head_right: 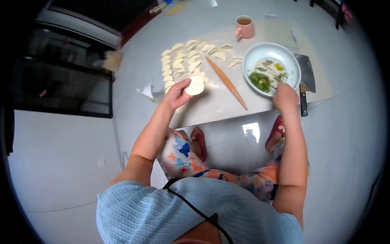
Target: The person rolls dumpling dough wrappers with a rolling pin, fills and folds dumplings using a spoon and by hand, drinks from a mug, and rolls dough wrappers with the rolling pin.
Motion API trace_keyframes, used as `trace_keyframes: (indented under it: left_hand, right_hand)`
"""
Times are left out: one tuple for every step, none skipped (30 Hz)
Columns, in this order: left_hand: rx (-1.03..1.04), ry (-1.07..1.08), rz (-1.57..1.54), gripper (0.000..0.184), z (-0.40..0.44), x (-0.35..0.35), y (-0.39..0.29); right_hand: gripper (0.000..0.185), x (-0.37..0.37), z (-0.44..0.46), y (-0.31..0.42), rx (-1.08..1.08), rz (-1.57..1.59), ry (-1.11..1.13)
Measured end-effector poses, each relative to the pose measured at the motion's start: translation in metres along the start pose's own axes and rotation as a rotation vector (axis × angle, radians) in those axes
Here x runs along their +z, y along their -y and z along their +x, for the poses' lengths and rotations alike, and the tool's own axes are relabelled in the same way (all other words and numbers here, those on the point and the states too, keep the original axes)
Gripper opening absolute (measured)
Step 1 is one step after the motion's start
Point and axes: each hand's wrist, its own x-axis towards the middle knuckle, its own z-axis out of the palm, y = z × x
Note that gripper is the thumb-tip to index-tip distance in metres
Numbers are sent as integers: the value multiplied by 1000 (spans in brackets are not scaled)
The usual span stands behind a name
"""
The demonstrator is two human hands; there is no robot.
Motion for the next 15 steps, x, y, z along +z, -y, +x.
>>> trace_keyframes:
  left_hand:
    - [-22,17,-3,41,7,5,5]
    - [-27,-48,37,39,14,12,12]
    - [-32,-111,79,38,23,17,21]
    - [-41,-79,129,38,30,20,29]
    - [-57,-64,125,38,36,25,38]
    - [-90,-79,139,37,36,41,41]
    - [-119,-100,153,37,36,53,46]
    - [-133,-94,135,36,40,58,53]
    - [-144,-87,132,36,46,58,57]
    - [-211,-32,62,36,51,58,61]
    - [-276,22,-9,36,56,57,64]
    - [-292,1,-13,36,57,63,65]
    - [-298,4,-19,36,56,68,66]
    - [-278,-13,49,36,54,72,66]
    - [-256,-29,116,35,53,77,65]
  right_hand:
    - [20,-5,-2,2,5,0,-3]
    - [20,-7,-2,2,20,-3,-7]
    - [20,-9,-2,0,36,-6,-10]
    - [19,-11,-4,1,60,3,-5]
    - [19,-15,-4,1,79,13,2]
    - [18,-8,0,-5,68,18,-46]
    - [18,-7,1,-8,82,10,-45]
    - [17,-7,2,-7,89,8,-66]
    - [17,-6,4,-7,95,6,-88]
    - [17,-3,5,-7,96,-9,-113]
    - [17,-2,7,-5,103,-16,-110]
    - [17,-1,8,-3,92,-14,-135]
    - [17,0,9,-1,77,-11,-159]
    - [16,3,12,0,57,-13,-152]
    - [16,9,12,1,60,-19,-150]
